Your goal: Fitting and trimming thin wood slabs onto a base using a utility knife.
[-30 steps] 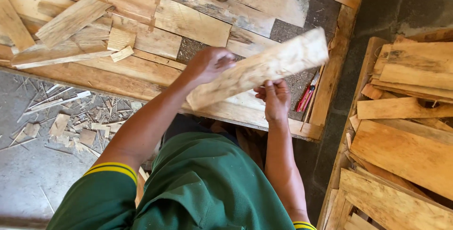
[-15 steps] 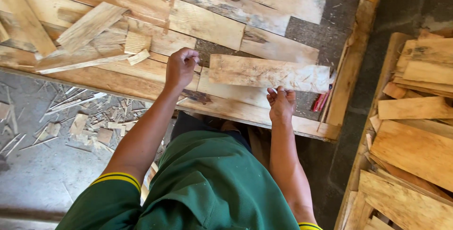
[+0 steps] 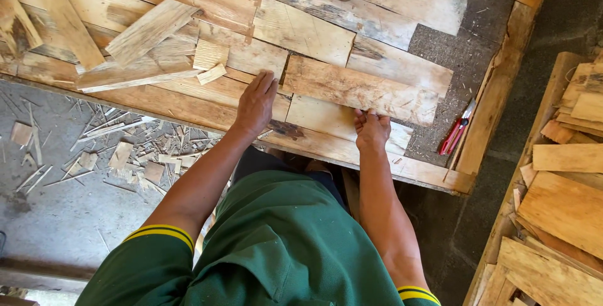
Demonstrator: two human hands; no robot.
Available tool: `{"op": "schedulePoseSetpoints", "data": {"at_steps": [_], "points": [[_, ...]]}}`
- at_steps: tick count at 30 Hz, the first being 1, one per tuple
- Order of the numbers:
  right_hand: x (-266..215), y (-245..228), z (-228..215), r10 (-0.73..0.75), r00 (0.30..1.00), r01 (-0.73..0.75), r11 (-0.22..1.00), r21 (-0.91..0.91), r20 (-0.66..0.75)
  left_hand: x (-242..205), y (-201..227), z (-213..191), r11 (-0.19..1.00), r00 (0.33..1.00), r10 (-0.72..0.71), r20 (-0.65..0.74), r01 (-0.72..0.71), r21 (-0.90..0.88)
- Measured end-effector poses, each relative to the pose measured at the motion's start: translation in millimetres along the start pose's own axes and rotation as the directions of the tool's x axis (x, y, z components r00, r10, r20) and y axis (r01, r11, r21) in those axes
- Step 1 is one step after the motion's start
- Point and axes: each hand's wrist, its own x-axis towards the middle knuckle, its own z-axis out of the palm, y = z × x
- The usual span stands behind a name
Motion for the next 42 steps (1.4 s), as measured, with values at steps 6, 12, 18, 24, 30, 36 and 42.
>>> {"op": "schedulePoseSetpoints", "data": {"at_steps": [6,12,18,24,30,36,42], "points": [[-9.8,-1.9,9.9,0.001,1.000,-0.001,1.000,-0.006,-0.026,-5.4,-6.5,11.5,1.000,0.997,-0.005,0.075,0.004,0.018],[-12.5,-1.7,11.9,0.011,0.999,-0.011,1.000,0.010,-0.043,-3.7,-7.9,7.3,0.999,0.985,-0.007,0.171,-0.002,0.054],[-25.4,-13.4,18.9,0.070,0.995,-0.072,0.997,-0.028,-0.072,-5.7,-10.3,8.3,1.000,0.990,-0.002,0.144,-0.002,0.025],[-21.1,-14.3,11.6,0.121,0.984,-0.128,0.991,-0.046,-0.131,-2.5,-7.0,1.0,1.000,0.991,0.016,0.131,-0.018,0.017],[-11.5,-6.6,2.8,0.167,0.977,-0.179,0.980,-0.084,-0.132,-3.0,-6.9,-1.0,1.000,0.994,0.024,0.106,-0.025,0.001],[-18.3,-14.7,11.0,0.173,0.974,-0.191,0.974,-0.120,-0.143,-2.5,-7.7,1.1,0.999,0.990,0.020,0.140,-0.024,0.028],[-30.9,-23.4,18.4,0.185,0.966,-0.207,0.972,-0.112,-0.178,-4.8,-8.9,5.9,0.998,0.985,0.008,0.172,-0.017,0.052]]}}
